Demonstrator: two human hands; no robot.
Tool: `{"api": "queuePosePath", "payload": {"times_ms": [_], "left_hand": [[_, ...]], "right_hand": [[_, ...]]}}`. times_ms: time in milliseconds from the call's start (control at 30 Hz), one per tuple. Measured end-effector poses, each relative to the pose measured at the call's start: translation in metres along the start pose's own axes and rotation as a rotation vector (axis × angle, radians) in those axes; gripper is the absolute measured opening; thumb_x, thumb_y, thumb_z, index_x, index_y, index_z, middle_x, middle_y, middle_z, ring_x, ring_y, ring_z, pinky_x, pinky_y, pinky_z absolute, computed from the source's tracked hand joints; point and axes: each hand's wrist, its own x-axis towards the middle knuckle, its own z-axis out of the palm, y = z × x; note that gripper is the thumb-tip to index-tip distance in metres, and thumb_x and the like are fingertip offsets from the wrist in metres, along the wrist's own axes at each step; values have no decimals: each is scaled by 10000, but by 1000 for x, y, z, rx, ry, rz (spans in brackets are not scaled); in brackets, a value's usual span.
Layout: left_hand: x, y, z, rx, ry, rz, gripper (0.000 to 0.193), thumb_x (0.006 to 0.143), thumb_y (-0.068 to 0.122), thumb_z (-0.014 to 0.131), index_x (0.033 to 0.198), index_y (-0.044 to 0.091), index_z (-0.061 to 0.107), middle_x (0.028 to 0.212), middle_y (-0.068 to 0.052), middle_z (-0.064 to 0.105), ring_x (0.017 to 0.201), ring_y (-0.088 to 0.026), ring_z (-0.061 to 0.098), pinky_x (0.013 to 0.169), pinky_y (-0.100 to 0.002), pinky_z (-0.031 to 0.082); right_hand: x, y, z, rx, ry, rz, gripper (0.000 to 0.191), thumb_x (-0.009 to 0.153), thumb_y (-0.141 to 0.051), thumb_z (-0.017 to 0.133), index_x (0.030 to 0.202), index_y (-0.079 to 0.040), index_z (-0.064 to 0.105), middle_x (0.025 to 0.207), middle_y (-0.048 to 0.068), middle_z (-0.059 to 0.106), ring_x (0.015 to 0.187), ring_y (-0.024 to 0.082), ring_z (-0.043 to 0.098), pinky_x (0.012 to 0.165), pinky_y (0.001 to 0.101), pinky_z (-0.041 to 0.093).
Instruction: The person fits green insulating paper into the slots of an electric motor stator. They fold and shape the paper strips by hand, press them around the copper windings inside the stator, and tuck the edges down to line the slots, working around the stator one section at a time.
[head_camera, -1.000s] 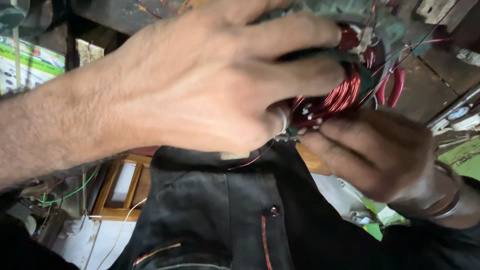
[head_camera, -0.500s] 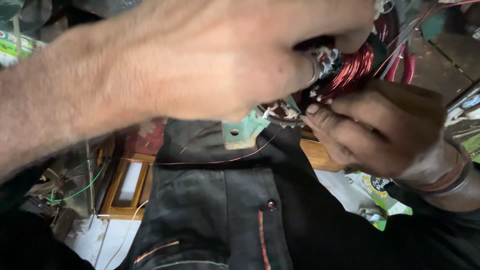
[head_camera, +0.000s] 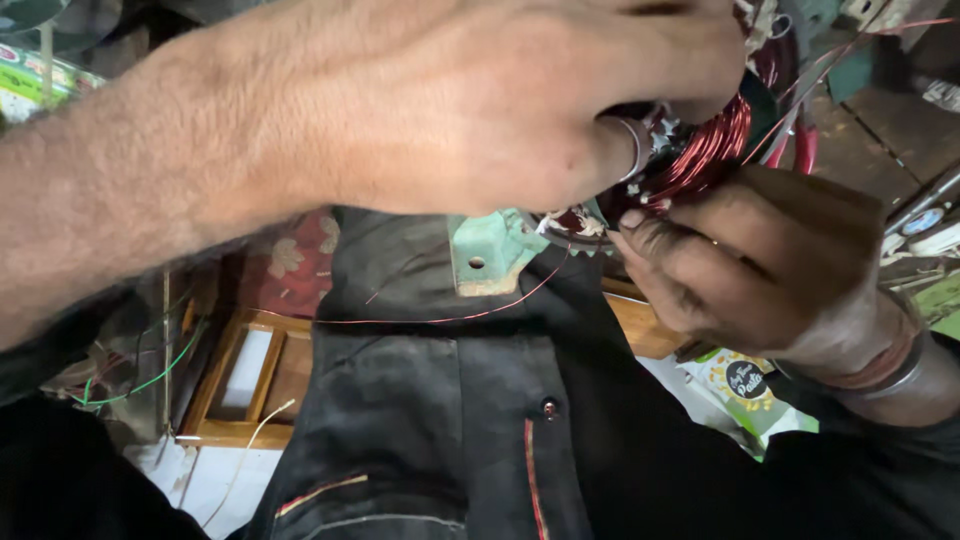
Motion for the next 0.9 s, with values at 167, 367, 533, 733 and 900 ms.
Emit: {"api": "queuePosePath", "payload": {"times_ms": [167, 367, 533, 733, 900], "left_hand": [[11, -9, 18, -216, -29, 30, 211, 1045, 172, 705, 1154, 9, 625, 993, -45, 646, 695, -183, 610, 589, -316, 510], [8, -20, 60, 24, 166, 171, 546, 910, 570, 807, 964, 45, 667, 846, -46, 658, 681, -190, 666, 543, -329, 519], [15, -24, 64, -142, 38, 179, 357, 872, 324, 841, 915, 12, 672, 765, -82, 657, 602, -215, 645, 467, -345, 488], [20, -21, 71, -126, 20, 186, 330, 859, 314, 819, 888, 23, 667, 798, -73, 656, 658, -213, 638, 508, -343, 495], [8, -19, 73, -107, -9, 179, 308, 849, 306, 801, 866, 32, 663, 824, -66, 654, 706, -211, 632, 542, -341, 501]], "right_hand": [[-2, -2, 6, -58, 37, -27, 199, 778, -122, 863, 860, -55, 695, 850, 53, 647, 634, 195, 650, 543, 319, 520], [-13, 8, 12, -73, 67, -63, 215, 781, -163, 869, 873, -70, 699, 865, 56, 639, 633, 190, 645, 534, 312, 499], [-14, 15, 14, -101, 86, -121, 215, 773, -178, 871, 892, -77, 723, 842, 55, 632, 622, 188, 639, 512, 309, 477], [-10, 13, 12, -99, 65, -104, 189, 791, -148, 859, 917, -66, 744, 821, 58, 645, 622, 188, 628, 517, 318, 468], [-15, 13, 11, -94, 60, -100, 171, 805, -124, 848, 938, -57, 762, 803, 61, 656, 622, 188, 620, 521, 325, 461]]}}
